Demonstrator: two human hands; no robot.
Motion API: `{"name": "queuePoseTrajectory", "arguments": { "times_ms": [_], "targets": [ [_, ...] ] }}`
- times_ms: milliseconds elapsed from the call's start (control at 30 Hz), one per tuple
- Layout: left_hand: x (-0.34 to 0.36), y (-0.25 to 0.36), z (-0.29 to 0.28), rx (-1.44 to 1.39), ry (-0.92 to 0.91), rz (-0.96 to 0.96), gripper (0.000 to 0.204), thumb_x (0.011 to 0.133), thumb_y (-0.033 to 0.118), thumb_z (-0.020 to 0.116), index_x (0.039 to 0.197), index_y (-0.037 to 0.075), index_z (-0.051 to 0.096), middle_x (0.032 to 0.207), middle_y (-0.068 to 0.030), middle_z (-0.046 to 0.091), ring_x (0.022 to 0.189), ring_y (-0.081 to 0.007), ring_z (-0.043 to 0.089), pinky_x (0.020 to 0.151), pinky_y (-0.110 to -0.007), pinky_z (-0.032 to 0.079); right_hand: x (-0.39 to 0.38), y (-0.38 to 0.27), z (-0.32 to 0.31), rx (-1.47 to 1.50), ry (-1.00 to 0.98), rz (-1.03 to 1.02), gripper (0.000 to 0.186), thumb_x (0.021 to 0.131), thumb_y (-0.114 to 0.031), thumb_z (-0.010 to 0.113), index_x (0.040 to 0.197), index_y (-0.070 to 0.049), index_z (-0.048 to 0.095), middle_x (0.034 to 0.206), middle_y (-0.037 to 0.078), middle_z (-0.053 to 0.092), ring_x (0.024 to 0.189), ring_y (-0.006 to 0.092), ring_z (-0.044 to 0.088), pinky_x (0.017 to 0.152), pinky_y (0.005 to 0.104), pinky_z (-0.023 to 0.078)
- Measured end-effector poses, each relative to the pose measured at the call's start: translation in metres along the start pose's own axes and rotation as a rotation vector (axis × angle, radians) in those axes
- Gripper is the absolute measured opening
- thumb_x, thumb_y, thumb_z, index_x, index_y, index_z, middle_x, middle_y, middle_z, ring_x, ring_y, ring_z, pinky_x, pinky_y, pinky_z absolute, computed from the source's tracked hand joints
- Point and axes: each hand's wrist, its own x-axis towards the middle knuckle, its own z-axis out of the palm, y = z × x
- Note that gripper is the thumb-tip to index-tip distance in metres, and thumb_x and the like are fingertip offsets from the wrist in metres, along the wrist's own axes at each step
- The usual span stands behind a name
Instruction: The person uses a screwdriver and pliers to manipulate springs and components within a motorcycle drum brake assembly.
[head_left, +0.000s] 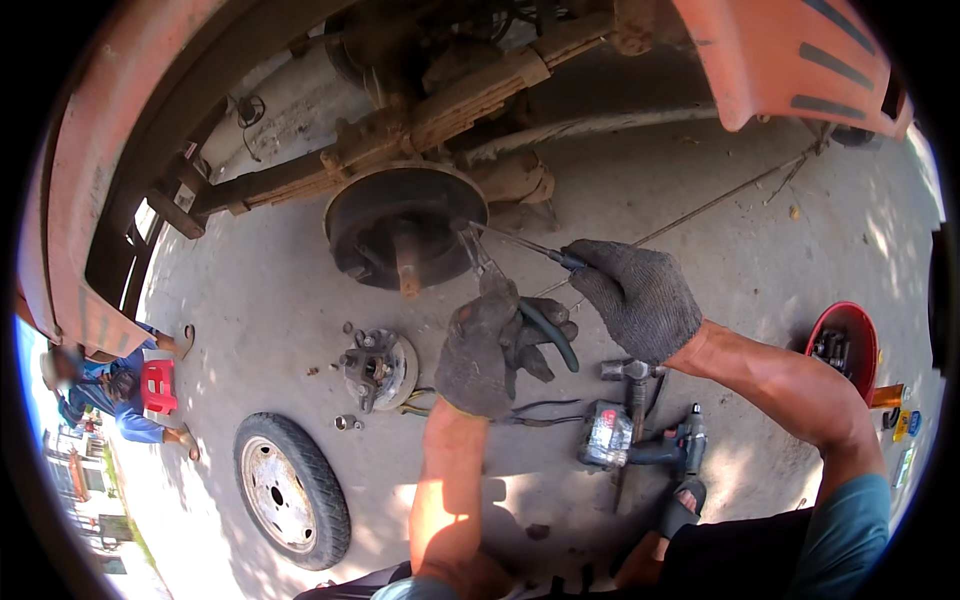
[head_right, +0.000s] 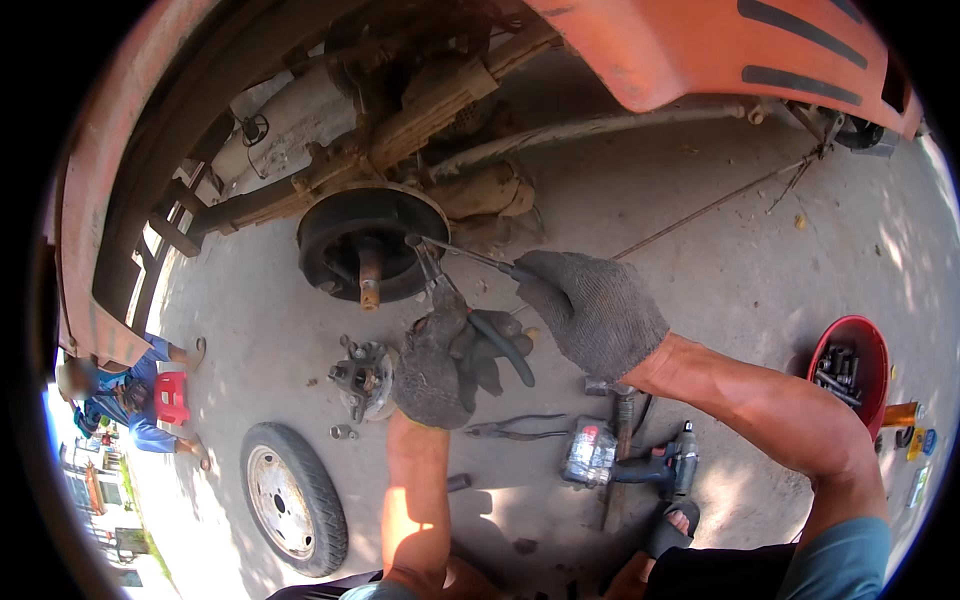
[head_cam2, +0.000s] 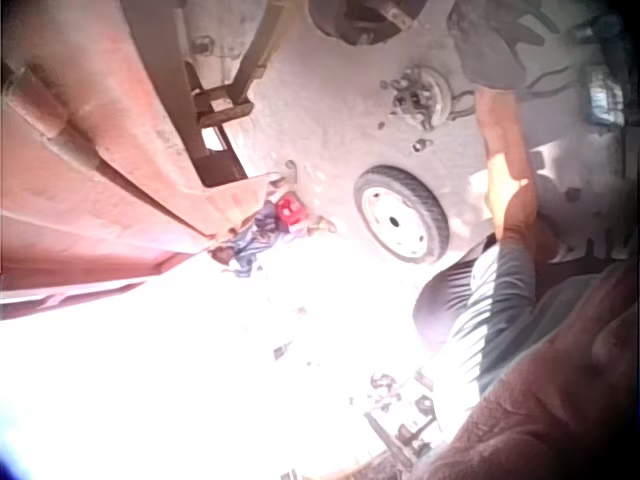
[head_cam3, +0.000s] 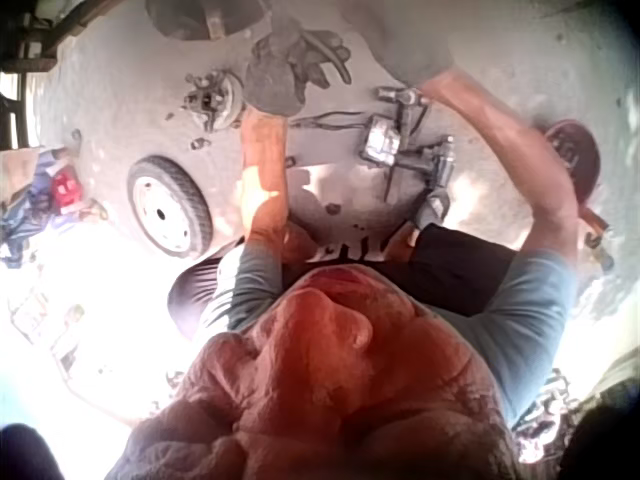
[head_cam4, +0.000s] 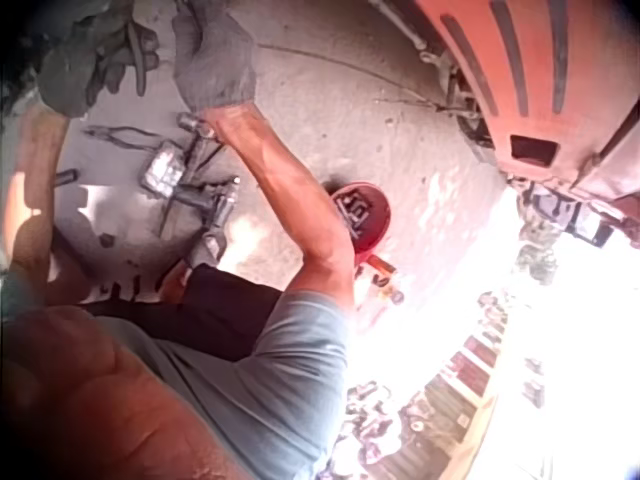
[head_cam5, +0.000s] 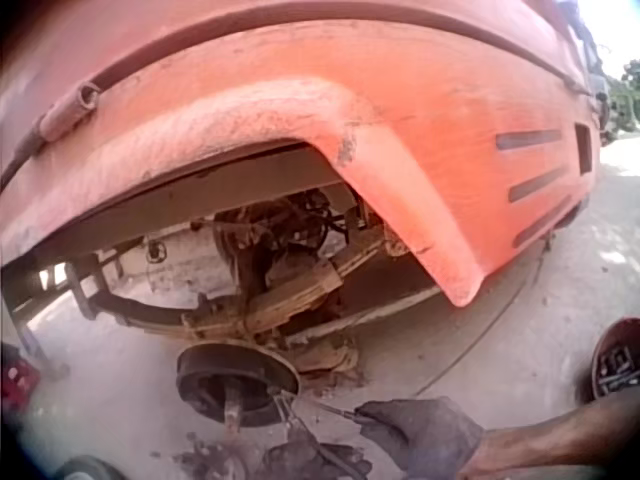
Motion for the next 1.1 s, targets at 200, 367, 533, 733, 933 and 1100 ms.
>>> {"name": "queuePoseTrajectory", "arguments": {
  "times_ms": [200,367,533,733,933,1100],
  "targets": [
    [-0.005,0.006,-0.001,0.016,-0.001,-0.003,0.041,0.105,0.044,0.053,0.104,0.004,0.057,0.099,-0.0211,0.072,0.088,-0.0328,0.077,0.047,-0.032,0.062,0.012,-0.011,-0.016,-0.096,-0.073,-0.006,0.027,0.099,-0.021,0.064,0.116,-0.001,0.071,0.1,0.023,0.073,0.089,0.0429,0.07,0.079,0.0472,0.056],
    [-0.007,0.015,0.01,0.037,0.067,-0.015,0.039,0.104,0.042,0.057,0.083,0.01,0.051,0.096,-0.0211,0.073,0.086,-0.0349,0.077,0.042,-0.031,0.056,0.012,-0.041,-0.02,0.336,-0.232,0.472,0.03,0.1,-0.023,0.065,0.119,0.0,0.073,0.093,0.021,0.073,0.085,0.0361,0.073,0.073,0.0424,0.056],
    [-0.006,0.012,0.011,0.004,0.065,-0.02,0.042,0.105,0.039,0.056,0.072,0.014,0.047,0.094,-0.021,0.074,0.086,-0.0357,0.077,0.04,-0.03,0.054,0.009,-0.015,-0.018,-0.134,-0.021,-0.066,0.028,0.1,-0.025,0.063,0.117,-0.003,0.07,0.092,0.022,0.071,0.083,0.0414,0.07,0.073,0.048,0.056],
    [-0.005,0.012,0.006,-0.007,0.027,-0.01,0.034,0.105,0.037,0.054,0.087,0.008,0.05,0.097,-0.0216,0.073,0.087,-0.0358,0.077,0.043,-0.031,0.058,0.014,-0.023,-0.023,-0.389,-0.126,-0.091,0.027,0.1,-0.023,0.062,0.118,-0.004,0.069,0.089,0.021,0.071,0.082,0.0401,0.07,0.071,0.0483,0.055],
    [-0.005,0.009,0.003,-0.008,0.005,-0.015,0.041,0.103,0.035,0.054,0.116,-0.003,0.057,0.102,-0.0221,0.072,0.089,-0.0348,0.077,0.048,-0.033,0.062,0.011,-0.032,-0.024,0.168,-0.18,0.29,0.031,0.101,-0.025,0.062,0.12,-0.002,0.071,0.098,0.023,0.074,0.085,0.0398,0.072,0.073,0.0439,0.056],
    [-0.009,0.011,0.007,-0.016,0.039,-0.007,0.035,0.104,0.034,0.055,0.077,0.012,0.05,0.1,-0.0213,0.074,0.089,-0.0383,0.076,0.042,-0.031,0.054,0.004,-0.024,-0.006,0.323,-0.153,0.383,0.034,0.102,-0.027,0.062,0.123,-0.002,0.07,0.1,0.026,0.072,0.091,0.0429,0.071,0.078,0.0457,0.056]
  ]
}}
